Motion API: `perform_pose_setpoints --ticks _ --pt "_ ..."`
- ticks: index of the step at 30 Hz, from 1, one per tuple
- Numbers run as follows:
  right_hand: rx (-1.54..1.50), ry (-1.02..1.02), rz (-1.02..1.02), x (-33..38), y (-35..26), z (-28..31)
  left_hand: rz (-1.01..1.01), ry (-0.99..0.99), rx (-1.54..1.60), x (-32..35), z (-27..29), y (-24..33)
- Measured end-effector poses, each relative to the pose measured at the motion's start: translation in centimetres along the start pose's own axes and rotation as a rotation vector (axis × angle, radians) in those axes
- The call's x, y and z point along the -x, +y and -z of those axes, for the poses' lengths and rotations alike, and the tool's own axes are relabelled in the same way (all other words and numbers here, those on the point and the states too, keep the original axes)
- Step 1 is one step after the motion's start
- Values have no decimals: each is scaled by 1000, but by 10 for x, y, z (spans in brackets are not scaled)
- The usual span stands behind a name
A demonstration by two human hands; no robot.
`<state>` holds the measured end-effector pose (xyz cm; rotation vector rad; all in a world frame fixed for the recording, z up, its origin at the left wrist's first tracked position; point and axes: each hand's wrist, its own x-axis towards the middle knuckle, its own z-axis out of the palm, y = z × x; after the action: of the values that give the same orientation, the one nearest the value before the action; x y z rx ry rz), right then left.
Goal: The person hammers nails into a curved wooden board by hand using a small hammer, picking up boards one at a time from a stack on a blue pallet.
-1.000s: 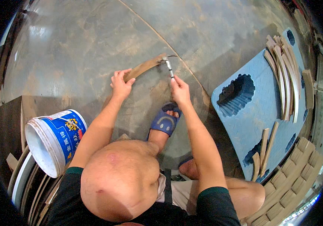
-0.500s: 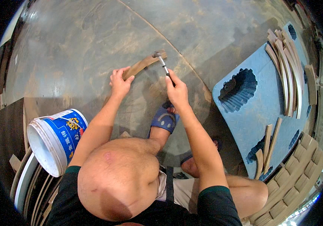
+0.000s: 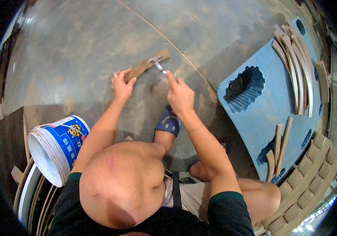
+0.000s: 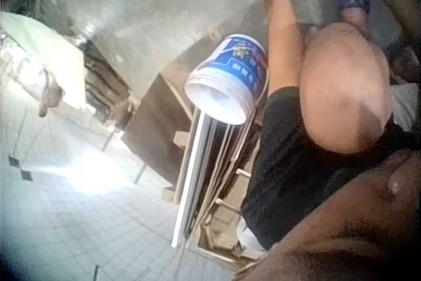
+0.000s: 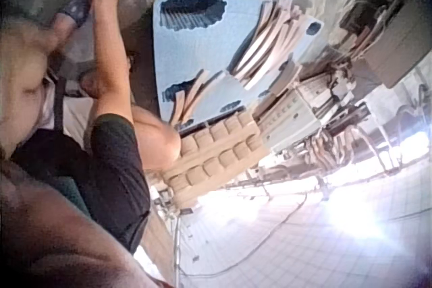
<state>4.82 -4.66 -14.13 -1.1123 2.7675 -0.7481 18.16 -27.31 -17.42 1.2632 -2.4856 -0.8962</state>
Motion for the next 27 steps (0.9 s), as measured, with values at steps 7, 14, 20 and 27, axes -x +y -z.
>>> perform_pose_setpoints --ticks 7,14,20,27 --pt "-16 -57 -112 0 18 3 4 -51 35 0 7 5" --pt "-855 -6 -488 -3 66 -10 -32 10 45 -2 0 2" --pt "-1380 -126 -824 -18 53 1 -32 25 42 -2 0 -5" --pt "-1165 -343 -725 -15 43 -15 4 -52 48 -3 -2 -11"
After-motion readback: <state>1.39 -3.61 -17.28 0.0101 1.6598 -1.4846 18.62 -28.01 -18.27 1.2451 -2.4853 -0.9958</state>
